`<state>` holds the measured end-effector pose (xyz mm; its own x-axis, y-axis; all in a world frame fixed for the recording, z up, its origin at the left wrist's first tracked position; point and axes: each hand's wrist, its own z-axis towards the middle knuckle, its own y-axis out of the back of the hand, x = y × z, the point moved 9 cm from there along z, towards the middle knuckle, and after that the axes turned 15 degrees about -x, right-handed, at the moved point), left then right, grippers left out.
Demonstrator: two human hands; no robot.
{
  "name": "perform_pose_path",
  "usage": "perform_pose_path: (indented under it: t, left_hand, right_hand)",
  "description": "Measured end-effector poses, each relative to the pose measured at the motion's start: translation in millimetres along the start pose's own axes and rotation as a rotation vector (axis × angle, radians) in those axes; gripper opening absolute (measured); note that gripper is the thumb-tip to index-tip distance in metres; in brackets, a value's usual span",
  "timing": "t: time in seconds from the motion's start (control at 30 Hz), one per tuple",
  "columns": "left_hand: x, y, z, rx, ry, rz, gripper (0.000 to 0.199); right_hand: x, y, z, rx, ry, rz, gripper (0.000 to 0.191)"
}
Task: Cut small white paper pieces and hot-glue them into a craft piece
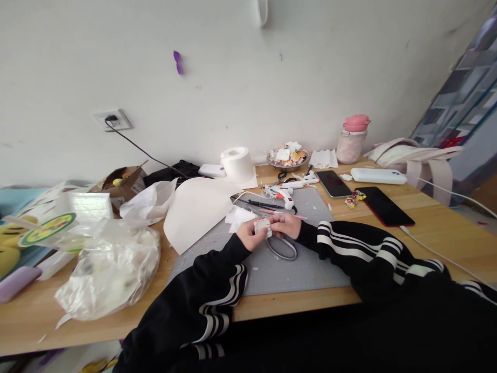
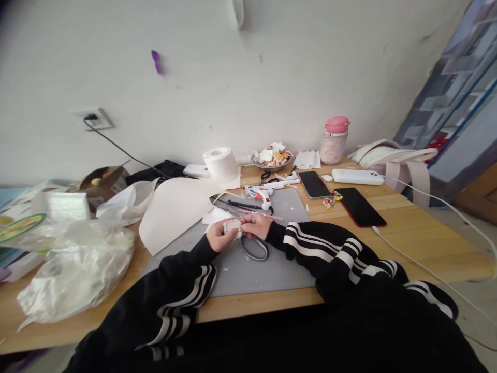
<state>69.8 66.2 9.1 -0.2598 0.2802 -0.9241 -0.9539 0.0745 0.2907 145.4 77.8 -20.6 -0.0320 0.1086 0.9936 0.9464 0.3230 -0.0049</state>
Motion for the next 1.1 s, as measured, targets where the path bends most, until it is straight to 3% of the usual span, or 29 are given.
perform_pose_path:
  t: [0.23, 0.57, 1.1]
  left_hand:
    - [7.3, -0.5, -2.1, -0.035, 0.085, -0.174, 0.035]
    - [7.6, 1.2, 0.2, -0.063, 0.096, -0.174, 0.041]
    - [2.9, -0.4, -0.3, -0.047, 0.098, -0.183, 0.041]
  right_hand:
    - [1.6, -1.8, 0.0, 0.059, -0.006, 0.039, 0.011]
    - [1.5, -3.4, -0.1, 0.084, 0.007, 0.035, 0.03]
    - [-1.2, -2.9, 0.7, 0.081, 0.001, 0.044, 0.035]
